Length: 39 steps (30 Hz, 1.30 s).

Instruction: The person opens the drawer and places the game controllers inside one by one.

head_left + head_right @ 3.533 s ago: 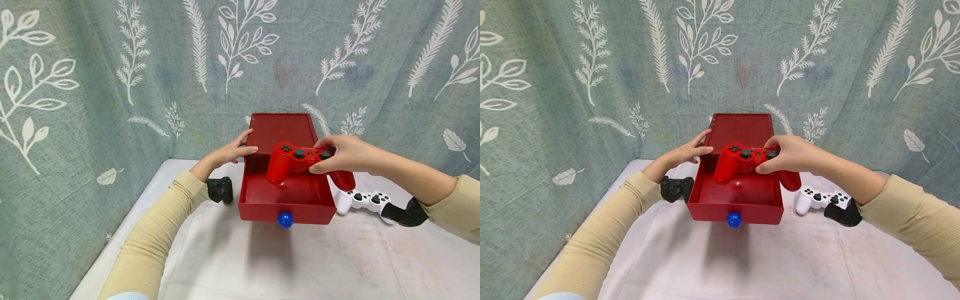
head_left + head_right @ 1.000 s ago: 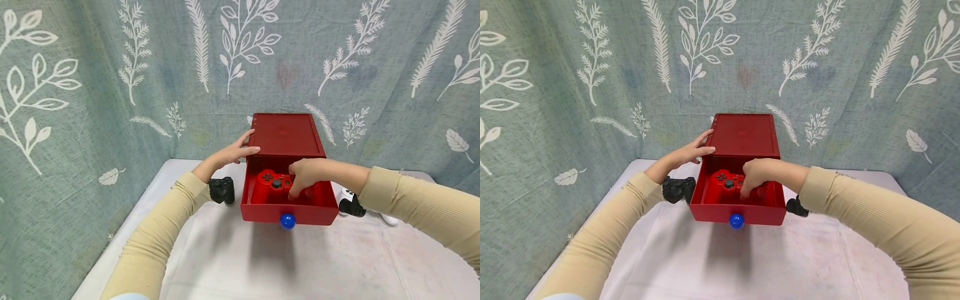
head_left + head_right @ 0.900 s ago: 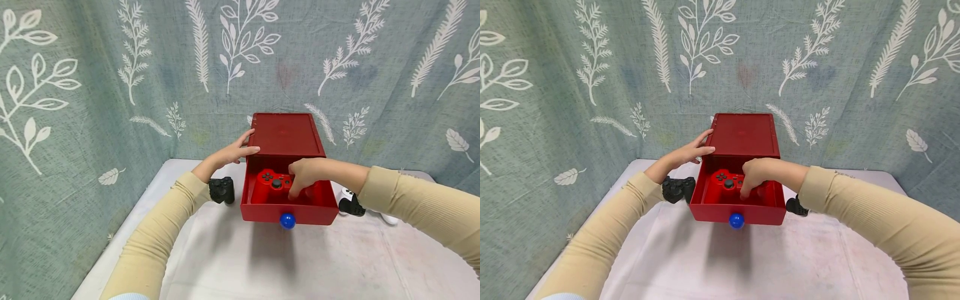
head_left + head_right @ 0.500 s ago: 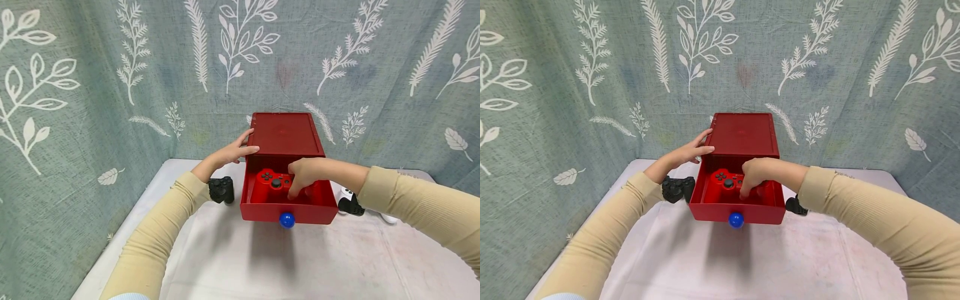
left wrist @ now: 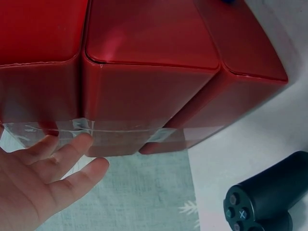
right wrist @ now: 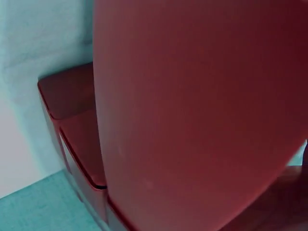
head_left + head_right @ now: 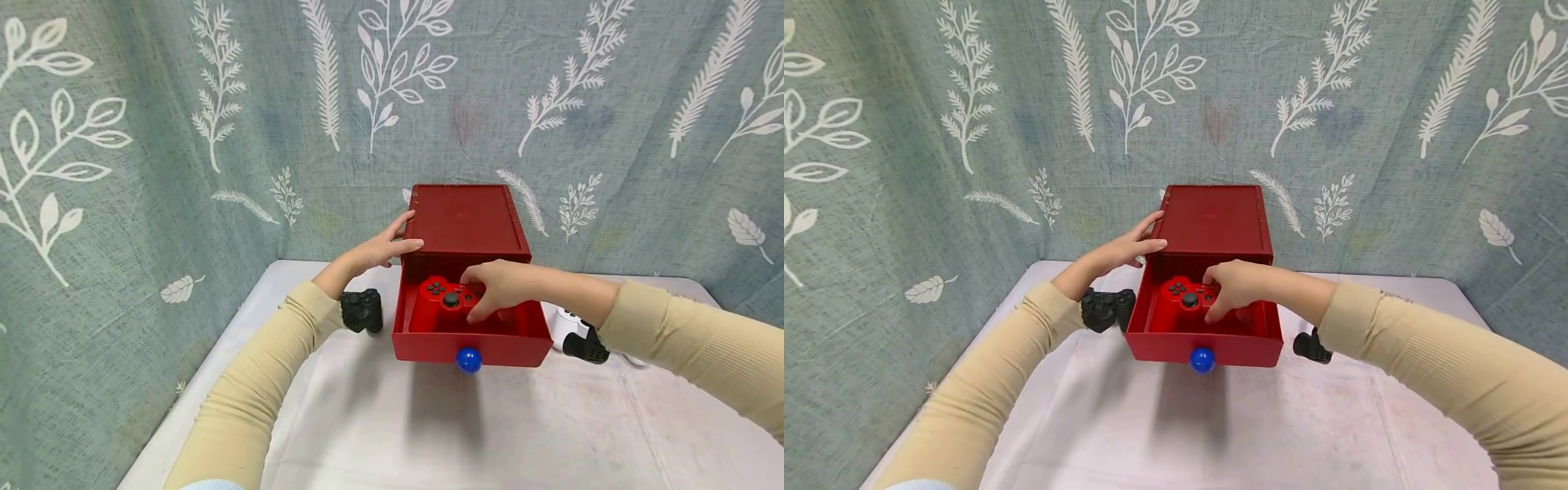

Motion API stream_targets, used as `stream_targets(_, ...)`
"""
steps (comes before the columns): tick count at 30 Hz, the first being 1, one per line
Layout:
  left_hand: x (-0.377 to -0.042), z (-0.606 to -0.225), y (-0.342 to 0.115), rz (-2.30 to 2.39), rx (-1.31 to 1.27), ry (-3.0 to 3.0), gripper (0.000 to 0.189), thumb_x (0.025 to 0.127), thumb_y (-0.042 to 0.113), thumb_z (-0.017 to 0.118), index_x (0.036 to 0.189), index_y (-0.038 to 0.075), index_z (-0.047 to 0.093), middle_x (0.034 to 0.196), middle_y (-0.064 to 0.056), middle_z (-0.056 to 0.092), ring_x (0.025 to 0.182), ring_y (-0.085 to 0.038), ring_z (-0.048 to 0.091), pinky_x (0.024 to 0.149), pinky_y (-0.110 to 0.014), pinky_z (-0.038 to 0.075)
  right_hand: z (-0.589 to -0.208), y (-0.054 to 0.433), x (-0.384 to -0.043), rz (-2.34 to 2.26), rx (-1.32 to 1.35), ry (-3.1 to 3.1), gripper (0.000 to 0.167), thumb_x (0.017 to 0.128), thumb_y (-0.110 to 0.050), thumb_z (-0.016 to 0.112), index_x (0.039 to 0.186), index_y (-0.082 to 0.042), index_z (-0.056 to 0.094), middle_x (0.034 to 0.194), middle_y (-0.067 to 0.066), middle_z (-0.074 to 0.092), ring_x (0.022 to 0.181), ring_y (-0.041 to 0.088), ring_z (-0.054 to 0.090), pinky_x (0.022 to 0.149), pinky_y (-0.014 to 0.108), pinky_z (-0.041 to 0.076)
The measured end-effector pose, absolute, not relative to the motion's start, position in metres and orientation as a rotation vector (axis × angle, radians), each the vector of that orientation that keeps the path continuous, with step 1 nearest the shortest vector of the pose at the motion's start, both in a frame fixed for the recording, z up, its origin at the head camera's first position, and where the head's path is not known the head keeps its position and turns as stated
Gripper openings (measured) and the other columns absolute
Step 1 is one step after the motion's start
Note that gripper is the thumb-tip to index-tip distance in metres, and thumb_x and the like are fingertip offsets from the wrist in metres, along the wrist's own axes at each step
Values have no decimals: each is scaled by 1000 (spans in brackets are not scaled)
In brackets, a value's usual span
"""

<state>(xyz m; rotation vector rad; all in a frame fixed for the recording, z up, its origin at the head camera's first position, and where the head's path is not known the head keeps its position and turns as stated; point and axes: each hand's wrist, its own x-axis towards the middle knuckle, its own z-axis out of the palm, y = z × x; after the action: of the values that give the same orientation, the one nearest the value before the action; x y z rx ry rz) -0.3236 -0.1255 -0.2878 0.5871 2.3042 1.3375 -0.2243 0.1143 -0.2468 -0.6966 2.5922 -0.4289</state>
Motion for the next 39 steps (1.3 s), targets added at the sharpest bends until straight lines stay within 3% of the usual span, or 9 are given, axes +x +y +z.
stream_targets(12,-323,-288,-126,1346,585,2298,75,89,41,50,146,41,2,151,-6,16,131,-30,32,95,-59,32,-255,121,-220,-639,-1011,2655,49,82,-24,68,126,-11,54,124,8,55,112,25,50,90,43,44)
stream_targets(20,-324,-289,-126,1339,587,2307,74,90,41,49,146,40,1,151,-6,16,131,-30,32,94,-59,32,-246,121,-202,-907,-982,2614,51,80,-21,71,126,-11,53,120,8,56,113,24,50,93,43,42)
stream_targets(31,-324,-289,-126,1333,592,2303,73,90,41,49,145,41,2,150,-6,19,130,-28,34,94,-58,33,-243,128,-165,-1060,-1047,2525,45,78,-19,72,119,-10,56,102,6,58,88,24,52,72,32,46)
stream_targets(39,-326,-286,-125,1339,567,2264,75,91,37,49,146,39,-1,152,-6,15,132,-29,31,96,-59,31,-254,136,-139,-909,-1274,2572,39,78,-20,73,115,-17,60,98,-7,59,76,8,51,63,22,45)
